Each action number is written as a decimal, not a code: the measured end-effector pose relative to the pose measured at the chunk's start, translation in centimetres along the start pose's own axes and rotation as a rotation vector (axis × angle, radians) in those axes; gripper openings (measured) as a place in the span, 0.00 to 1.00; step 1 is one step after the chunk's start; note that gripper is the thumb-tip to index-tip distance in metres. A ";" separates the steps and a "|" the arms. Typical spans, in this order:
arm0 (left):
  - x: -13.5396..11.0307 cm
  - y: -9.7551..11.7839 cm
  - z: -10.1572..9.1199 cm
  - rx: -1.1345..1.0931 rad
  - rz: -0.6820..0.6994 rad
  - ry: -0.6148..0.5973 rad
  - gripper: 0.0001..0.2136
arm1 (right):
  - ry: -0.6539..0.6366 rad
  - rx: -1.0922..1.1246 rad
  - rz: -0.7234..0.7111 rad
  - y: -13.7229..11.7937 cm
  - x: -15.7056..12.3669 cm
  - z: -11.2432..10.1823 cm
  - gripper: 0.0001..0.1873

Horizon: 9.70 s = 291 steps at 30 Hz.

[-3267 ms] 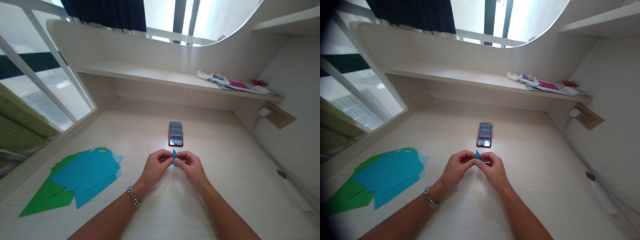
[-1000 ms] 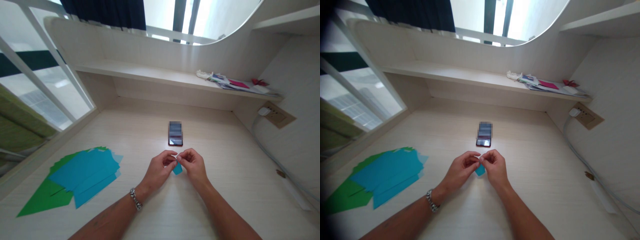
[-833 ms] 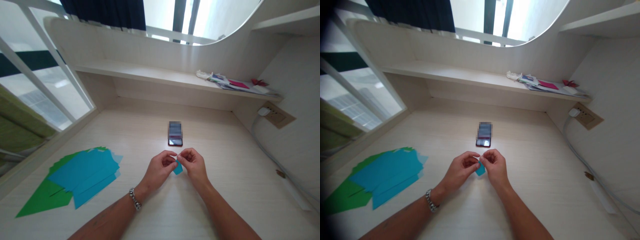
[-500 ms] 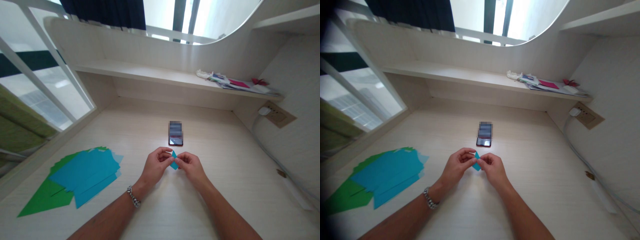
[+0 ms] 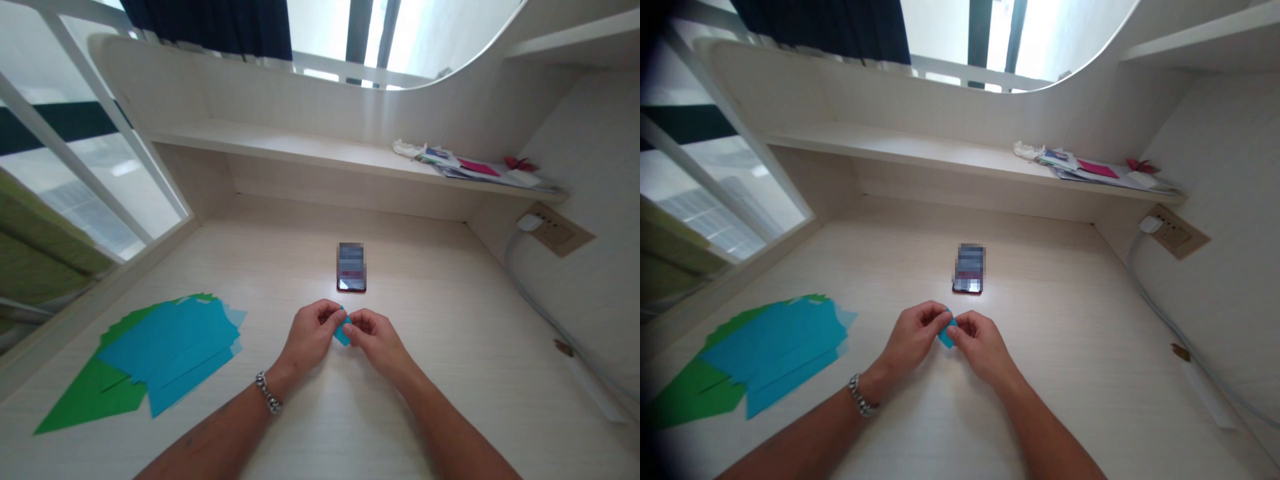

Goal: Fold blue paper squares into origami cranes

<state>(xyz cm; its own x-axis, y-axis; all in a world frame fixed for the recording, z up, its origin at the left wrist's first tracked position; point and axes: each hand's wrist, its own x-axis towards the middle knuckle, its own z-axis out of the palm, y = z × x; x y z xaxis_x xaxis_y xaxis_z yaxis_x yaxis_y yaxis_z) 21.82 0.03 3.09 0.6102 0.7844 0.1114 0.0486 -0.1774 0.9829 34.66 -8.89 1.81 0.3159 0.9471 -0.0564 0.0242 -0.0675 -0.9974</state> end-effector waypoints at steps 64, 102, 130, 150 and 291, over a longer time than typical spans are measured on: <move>-0.1 0.3 0.3 -0.364 -0.063 -0.063 0.16 | 0.286 -0.145 -0.202 -1.3 -0.4 -0.2 0.16; -0.1 0.2 0.3 -0.325 -0.119 -0.038 0.10 | 0.249 0.162 -0.045 -1.2 0.2 -0.2 0.13; -0.3 0.0 0.4 -0.225 -0.065 0.009 0.13 | 0.380 -0.127 -0.204 -0.9 0.0 -0.1 0.08; -0.1 0.1 0.1 -0.046 0.031 0.083 0.10 | 0.275 0.220 -0.014 -0.5 0.3 0.0 0.13; -0.1 0.4 0.2 -0.174 -0.070 0.022 0.11 | 0.302 -0.104 -0.170 -1.0 -0.2 -0.4 0.11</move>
<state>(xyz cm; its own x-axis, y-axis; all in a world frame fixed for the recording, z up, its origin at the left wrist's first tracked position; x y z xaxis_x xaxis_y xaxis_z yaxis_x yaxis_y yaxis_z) 21.94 -0.20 3.50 0.5930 0.8041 0.0431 -0.0485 -0.0178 0.9987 35.00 -9.11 2.86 0.5645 0.8132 0.1412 0.1920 0.0369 -0.9807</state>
